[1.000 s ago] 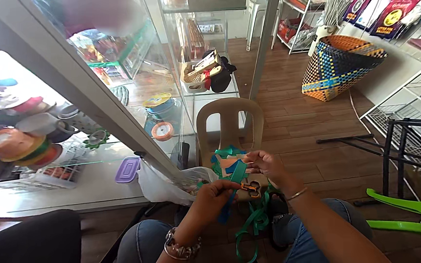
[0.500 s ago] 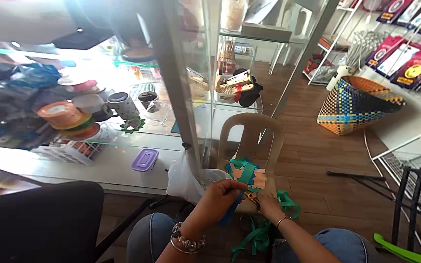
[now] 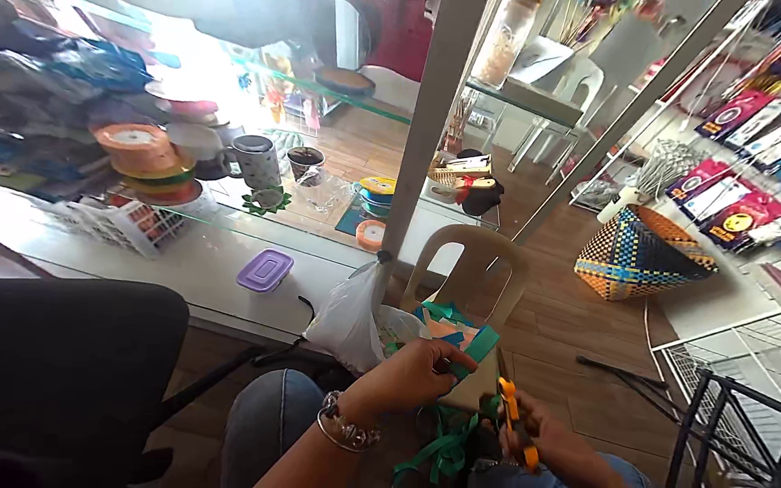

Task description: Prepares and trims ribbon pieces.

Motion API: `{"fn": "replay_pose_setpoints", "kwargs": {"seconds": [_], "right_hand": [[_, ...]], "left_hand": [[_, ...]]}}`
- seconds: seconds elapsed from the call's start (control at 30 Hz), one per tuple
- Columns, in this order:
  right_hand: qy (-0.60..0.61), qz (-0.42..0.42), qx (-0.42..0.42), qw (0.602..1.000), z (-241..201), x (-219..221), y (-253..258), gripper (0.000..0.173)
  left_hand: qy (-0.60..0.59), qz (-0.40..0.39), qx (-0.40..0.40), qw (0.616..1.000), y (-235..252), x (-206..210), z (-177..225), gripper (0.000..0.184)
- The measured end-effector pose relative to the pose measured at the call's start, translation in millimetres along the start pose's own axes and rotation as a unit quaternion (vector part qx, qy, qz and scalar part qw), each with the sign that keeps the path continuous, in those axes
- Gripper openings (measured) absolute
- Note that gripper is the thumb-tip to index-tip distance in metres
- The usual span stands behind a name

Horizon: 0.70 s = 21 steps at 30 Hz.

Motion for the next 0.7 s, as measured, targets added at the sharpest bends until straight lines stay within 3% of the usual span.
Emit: {"fn": "replay_pose_setpoints", "kwargs": {"seconds": [0.1,0.2,0.47,0.7], "right_hand": [[-0.008,-0.077,-0.070,0.995,10,15,-34,0.055],[-0.073,-0.077,-0.076,0.991,20,31,-47,0.069],[-0.115,-0.042,-0.070,0.990,17,46,-38,0.065],[-0.094,-0.051,-0.060,0.992,18,48,-32,0.063]], "left_hand": [[0.018,-0.026,0.022,0.999,1,5,3,0.027],[0.033,-0.059,0.030,0.997,3,12,5,0.027],[0.045,-0.128,0.024,0.991,4,23,5,0.026],[0.043,-0.131,0.034,0.990,5,24,4,0.025]]}}
Point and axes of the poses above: each hand's wrist, its own y-axis towards the middle knuckle, its own x-axis out of the palm, z = x × y, the point moved 6 cm from there along y, towards the middle knuckle, and after that the axes turned 12 degrees about y, right-handed, at the moved point
